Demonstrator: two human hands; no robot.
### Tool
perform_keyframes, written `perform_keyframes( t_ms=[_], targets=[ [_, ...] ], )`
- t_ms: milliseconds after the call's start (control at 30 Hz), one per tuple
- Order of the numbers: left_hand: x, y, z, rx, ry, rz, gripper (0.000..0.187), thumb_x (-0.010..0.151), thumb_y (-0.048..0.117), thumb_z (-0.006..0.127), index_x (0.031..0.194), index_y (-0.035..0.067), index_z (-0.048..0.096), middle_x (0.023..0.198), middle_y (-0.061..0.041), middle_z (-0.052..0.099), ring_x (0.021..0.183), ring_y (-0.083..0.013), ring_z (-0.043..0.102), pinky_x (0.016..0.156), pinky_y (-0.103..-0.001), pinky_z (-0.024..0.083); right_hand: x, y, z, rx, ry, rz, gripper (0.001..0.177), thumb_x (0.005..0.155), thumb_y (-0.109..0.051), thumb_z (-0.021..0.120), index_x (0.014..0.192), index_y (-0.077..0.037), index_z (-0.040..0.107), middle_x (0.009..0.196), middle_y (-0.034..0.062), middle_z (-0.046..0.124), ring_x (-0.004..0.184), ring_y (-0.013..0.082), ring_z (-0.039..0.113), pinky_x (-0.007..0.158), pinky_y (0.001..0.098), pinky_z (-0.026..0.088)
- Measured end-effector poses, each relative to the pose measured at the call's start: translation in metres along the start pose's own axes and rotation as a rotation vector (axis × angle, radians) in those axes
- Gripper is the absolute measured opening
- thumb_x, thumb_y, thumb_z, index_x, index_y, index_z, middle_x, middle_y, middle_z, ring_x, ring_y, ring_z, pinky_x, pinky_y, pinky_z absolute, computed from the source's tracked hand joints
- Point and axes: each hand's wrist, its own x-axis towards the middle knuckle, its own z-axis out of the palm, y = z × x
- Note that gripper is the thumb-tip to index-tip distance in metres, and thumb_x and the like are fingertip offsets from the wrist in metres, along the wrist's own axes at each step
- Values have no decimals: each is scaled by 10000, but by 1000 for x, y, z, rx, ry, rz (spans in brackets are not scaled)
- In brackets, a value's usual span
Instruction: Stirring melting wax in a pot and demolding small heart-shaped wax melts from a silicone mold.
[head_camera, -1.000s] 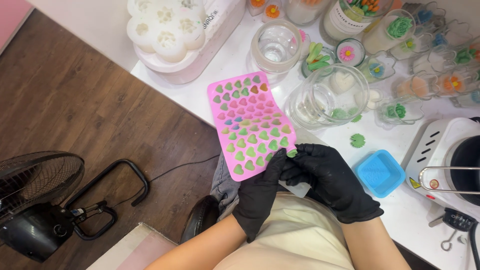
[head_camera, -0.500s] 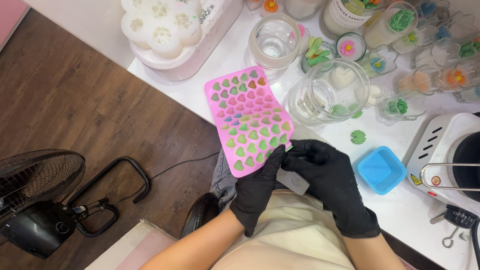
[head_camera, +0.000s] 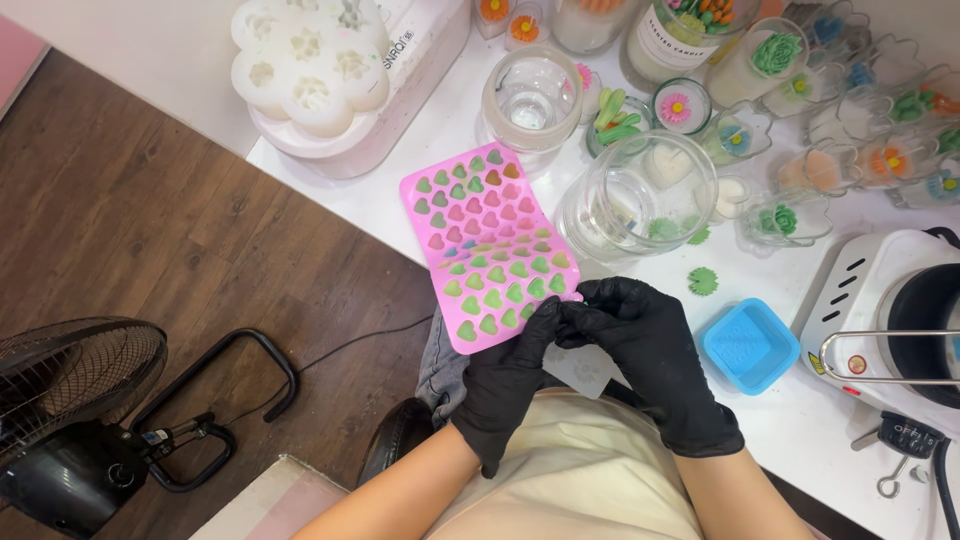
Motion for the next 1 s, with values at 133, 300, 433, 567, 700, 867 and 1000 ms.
perform_keyframes(
  t_ms=[133, 300, 433, 567, 700, 867, 1000],
  targets=[
    [1, 6, -1, -390, 80, -220, 254, 978, 151, 721, 1210, 53, 687, 1072, -35, 712, 922, -116, 648, 779, -292, 531, -7, -15, -4, 9, 11, 29, 280, 860, 10, 714, 1132, 78, 725, 925, 166, 791, 803, 226, 771, 736, 353, 623],
    [3, 51, -2, -415, 143, -316, 254, 939, 212, 776, 1137, 80, 687, 983, -9, 678, 814, -106, 609, 663, -281, 467, -32, -42, -8, -37, 68, -97, 258, 851, 6, 732, 1096, 88, 729, 927, 159, 790, 806, 216, 786, 719, 341, 636],
    [-4, 64, -2, -491, 180, -370, 355, 850, 223, 781, 1173, 121, 674, 1017, 9, 720, 858, -131, 684, 702, -299, 497, -40, -77, -2, -133, 289, -409, 325, 884, 27, 771, 1201, 53, 708, 1035, 126, 773, 823, 176, 732, 728, 297, 598],
    [-4, 70, -5, -548, 214, -388, 436, 829, 207, 784, 1239, 149, 646, 1088, 28, 704, 955, -122, 670, 779, -319, 511, -26, -99, 5, -387, 361, -747, 439, 878, 69, 782, 1291, 2, 648, 1221, 95, 700, 899, 115, 685, 765, 239, 563],
    [-3, 65, -7, -603, 220, -395, 461, 832, 167, 781, 1266, 165, 626, 1136, 33, 692, 1012, -119, 658, 836, -328, 512, -33, -75, 14, -442, 381, -896, 439, 873, 90, 755, 1278, -21, 626, 1318, 67, 647, 1035, 91, 678, 791, 213, 575],
    [-4, 52, -6, -605, 201, -373, 448, 850, 123, 775, 1278, 135, 640, 1157, 12, 708, 1012, -129, 668, 856, -334, 529, -42, -28, 27, -486, 181, -592, 296, 841, 35, 798, 1117, -67, 766, 1086, 51, 751, 842, 110, 725, 642, 215, 542],
    [-6, 30, -8, -637, 195, -302, 414, 880, 119, 770, 1276, 103, 649, 1144, -14, 709, 973, -142, 667, 829, -332, 538, -40, -22, 37, -605, 128, -613, 333, 823, -9, 791, 1149, -67, 748, 1092, 64, 743, 893, 125, 755, 728, 239, 574]
  ],
)
